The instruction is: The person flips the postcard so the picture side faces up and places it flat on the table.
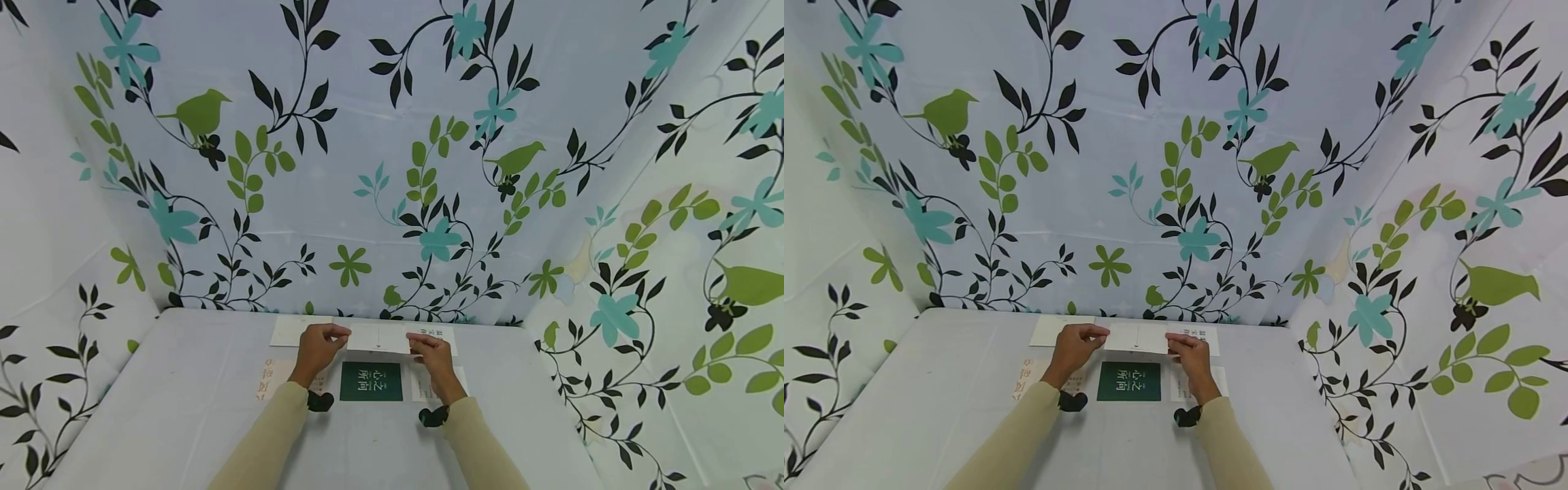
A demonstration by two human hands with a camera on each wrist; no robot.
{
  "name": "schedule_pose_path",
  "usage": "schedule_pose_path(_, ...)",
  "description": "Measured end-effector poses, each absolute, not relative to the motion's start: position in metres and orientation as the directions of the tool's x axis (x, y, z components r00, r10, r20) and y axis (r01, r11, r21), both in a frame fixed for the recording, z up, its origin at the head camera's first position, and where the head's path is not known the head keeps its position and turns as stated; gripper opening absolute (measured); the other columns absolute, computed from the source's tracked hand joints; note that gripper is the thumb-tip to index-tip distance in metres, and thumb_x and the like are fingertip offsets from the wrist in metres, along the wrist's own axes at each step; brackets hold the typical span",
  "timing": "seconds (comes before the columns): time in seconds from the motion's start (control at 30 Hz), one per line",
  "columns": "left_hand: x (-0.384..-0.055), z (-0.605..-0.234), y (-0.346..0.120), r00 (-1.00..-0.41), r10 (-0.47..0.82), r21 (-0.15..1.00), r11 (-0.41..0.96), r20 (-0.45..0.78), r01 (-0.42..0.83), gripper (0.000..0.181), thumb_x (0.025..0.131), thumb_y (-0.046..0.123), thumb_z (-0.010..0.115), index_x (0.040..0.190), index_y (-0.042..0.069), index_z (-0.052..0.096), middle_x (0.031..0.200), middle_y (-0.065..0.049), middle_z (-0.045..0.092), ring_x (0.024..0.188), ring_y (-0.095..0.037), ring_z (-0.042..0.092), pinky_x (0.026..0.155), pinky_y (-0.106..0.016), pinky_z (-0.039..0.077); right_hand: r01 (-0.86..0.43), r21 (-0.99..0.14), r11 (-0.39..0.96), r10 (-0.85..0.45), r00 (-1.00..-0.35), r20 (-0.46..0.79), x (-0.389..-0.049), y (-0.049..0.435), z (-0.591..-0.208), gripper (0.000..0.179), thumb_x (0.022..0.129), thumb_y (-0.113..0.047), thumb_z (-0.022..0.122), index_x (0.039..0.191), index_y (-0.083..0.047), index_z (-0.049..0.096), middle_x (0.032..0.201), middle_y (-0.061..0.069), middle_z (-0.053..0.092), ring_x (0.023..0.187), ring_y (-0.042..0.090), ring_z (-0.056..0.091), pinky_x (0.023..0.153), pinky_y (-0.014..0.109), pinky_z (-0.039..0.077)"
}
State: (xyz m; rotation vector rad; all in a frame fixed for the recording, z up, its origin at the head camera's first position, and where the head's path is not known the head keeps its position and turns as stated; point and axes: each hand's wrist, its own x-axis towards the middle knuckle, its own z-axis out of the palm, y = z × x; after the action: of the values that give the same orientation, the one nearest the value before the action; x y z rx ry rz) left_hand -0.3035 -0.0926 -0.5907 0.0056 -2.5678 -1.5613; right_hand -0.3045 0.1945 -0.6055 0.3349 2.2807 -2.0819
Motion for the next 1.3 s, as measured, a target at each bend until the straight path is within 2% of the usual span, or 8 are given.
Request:
schedule_pose_path(0.43, -0.3048, -0.5892, -0.0934, -0.989, -0.09, 0.891, 0.449, 0.117, 0.065, 0.01, 0.094, 0.013, 0.081, 0.098, 0.02, 0.085, 0.094, 0.0, 0.081, 0.076, -0.018, 0.056, 0.071, -0.031, 0.045, 0.164, -0.983, 0.089, 0.123, -0.981, -0.152, -0.3045, 0.194, -0.6043, 0.02, 0.099, -0.019, 0.075, 0.117, -0.018, 0.082, 0.118, -0.001, 0.08, 0.097, 0.014, 0.074, 0.083, 0.031, 0.059)
schedule_pose_path(0.57, -0.3047, -0.5874, -0.0925, -0.988, -0.095, 0.895, 0.441, 0.124, 0.07, 0.009, 0.092, 0.012, 0.082, 0.097, 0.019, 0.085, 0.093, 0.0, 0.081, 0.076, -0.017, 0.055, 0.071, -0.031, 0.045, 0.154, -0.984, 0.092, 0.117, -0.983, -0.143, -0.3053, 0.1949, -0.6053, 0.02, 0.099, -0.019, 0.075, 0.117, -0.017, 0.082, 0.118, 0.003, 0.081, 0.103, 0.021, 0.075, 0.082, 0.031, 0.059)
schedule_pose_path(0.77, -0.3027, -0.5847, -0.0916, -0.986, -0.091, 0.898, 0.432, 0.14, 0.088, 0.009, 0.092, 0.011, 0.082, 0.097, 0.018, 0.085, 0.092, -0.002, 0.082, 0.076, -0.018, 0.055, 0.072, -0.032, 0.044, 0.133, -0.987, 0.086, 0.105, -0.987, -0.124, -0.304, 0.1952, -0.6055, 0.022, 0.1, -0.017, 0.075, 0.121, -0.013, 0.08, 0.128, 0.013, 0.077, 0.117, 0.034, 0.073, 0.083, 0.032, 0.059)
schedule_pose_path(1.03, -0.3028, -0.586, -0.0917, -0.985, -0.089, 0.904, 0.416, 0.15, 0.101, 0.008, 0.092, 0.012, 0.083, 0.097, 0.017, 0.084, 0.091, -0.003, 0.082, 0.073, -0.017, 0.055, 0.069, -0.031, 0.044, 0.12, -0.989, 0.084, 0.117, -0.987, -0.11, -0.3019, 0.1943, -0.6045, 0.02, 0.1, -0.017, 0.075, 0.119, -0.016, 0.081, 0.121, 0.006, 0.078, 0.12, 0.038, 0.07, 0.081, 0.028, 0.058)
schedule_pose_path(1.17, -0.3022, -0.5851, -0.0911, -0.984, -0.09, 0.904, 0.416, 0.153, 0.103, 0.005, 0.092, 0.015, 0.083, 0.096, 0.017, 0.084, 0.09, -0.003, 0.081, 0.074, -0.018, 0.055, 0.07, -0.032, 0.044, 0.121, -0.989, 0.089, 0.127, -0.986, -0.11, -0.3014, 0.1932, -0.6034, 0.02, 0.098, -0.021, 0.078, 0.117, -0.018, 0.082, 0.12, 0.002, 0.078, 0.117, 0.036, 0.07, 0.082, 0.028, 0.058)
schedule_pose_path(1.3, -0.3026, -0.585, -0.0906, -0.983, -0.091, 0.902, 0.419, 0.158, 0.106, 0.003, 0.093, 0.017, 0.083, 0.096, 0.017, 0.084, 0.09, -0.002, 0.081, 0.074, -0.018, 0.055, 0.07, -0.032, 0.044, 0.109, -0.988, 0.107, 0.137, -0.986, -0.094, -0.301, 0.1918, -0.603, 0.024, 0.094, -0.028, 0.082, 0.116, -0.018, 0.082, 0.118, -0.001, 0.078, 0.108, 0.026, 0.071, 0.083, 0.029, 0.058)
